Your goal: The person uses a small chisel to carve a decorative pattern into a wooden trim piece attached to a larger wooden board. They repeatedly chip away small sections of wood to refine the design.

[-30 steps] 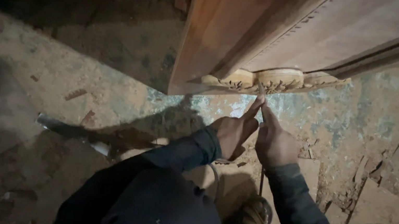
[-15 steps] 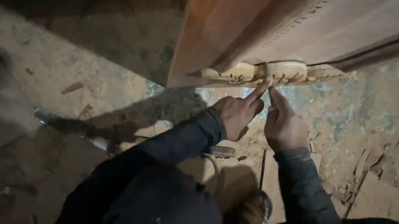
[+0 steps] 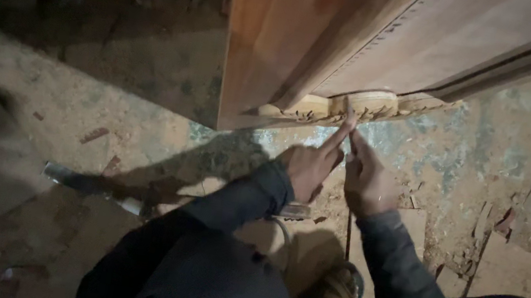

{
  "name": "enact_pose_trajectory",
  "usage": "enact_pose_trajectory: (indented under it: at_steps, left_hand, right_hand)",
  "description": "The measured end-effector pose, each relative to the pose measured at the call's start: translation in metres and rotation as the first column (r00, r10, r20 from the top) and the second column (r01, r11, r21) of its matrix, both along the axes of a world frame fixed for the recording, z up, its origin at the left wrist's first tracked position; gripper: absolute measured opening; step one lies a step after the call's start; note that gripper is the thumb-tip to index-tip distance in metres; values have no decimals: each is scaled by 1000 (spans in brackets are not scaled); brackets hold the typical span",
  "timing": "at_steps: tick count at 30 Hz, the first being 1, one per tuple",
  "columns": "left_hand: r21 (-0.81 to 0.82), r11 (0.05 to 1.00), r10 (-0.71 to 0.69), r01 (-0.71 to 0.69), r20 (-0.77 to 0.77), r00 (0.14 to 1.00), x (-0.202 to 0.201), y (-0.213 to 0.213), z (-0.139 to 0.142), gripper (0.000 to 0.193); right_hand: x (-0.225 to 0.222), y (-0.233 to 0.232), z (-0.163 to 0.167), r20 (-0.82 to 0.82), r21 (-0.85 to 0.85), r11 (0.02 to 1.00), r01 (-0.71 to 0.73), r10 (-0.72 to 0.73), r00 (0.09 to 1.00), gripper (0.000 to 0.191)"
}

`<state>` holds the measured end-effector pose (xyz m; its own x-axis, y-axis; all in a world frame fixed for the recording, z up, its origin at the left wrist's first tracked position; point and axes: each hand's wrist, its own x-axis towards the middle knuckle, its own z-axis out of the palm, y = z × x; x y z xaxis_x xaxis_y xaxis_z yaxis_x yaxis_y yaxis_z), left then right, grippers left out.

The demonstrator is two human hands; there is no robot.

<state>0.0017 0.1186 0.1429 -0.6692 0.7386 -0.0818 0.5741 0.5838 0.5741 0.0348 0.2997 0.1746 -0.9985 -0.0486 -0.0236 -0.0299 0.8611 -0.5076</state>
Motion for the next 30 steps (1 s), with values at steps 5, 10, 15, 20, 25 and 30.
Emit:
enact_pose_trajectory:
  at_steps: [5,10,15,20,25,30]
  left_hand:
    - [63,997,50,-47,-36,998,-1,5,0,73]
    - [77,997,24,-19,-66,998,-8,15,-7,75]
    - [6,1000,-18,19,-124,992,-14,25,-14,59]
    - [185,982,56,-26,-156,986,-13,25,-18,56]
    - [-18,999,-39,38,-97,995,-10,33,-13,60]
    - [167,986,17,15,-190,982,-28,37,-4,62]
  right_hand:
    - [-2,4,-1,71,-22,998,64,-63,996,43]
    - [-8,11,1,50,-84,995,47,-43,998,42]
    - [-11,24,0,44,-56,997,46,-43,998,42]
    - [-14,33,-11,43,-132,987,96,-91,995,42]
    - [-4,40,-17,10,-105,993,54,-54,999,41]
    - [-18,47,-17,38,-197,972,127,-122,992,41]
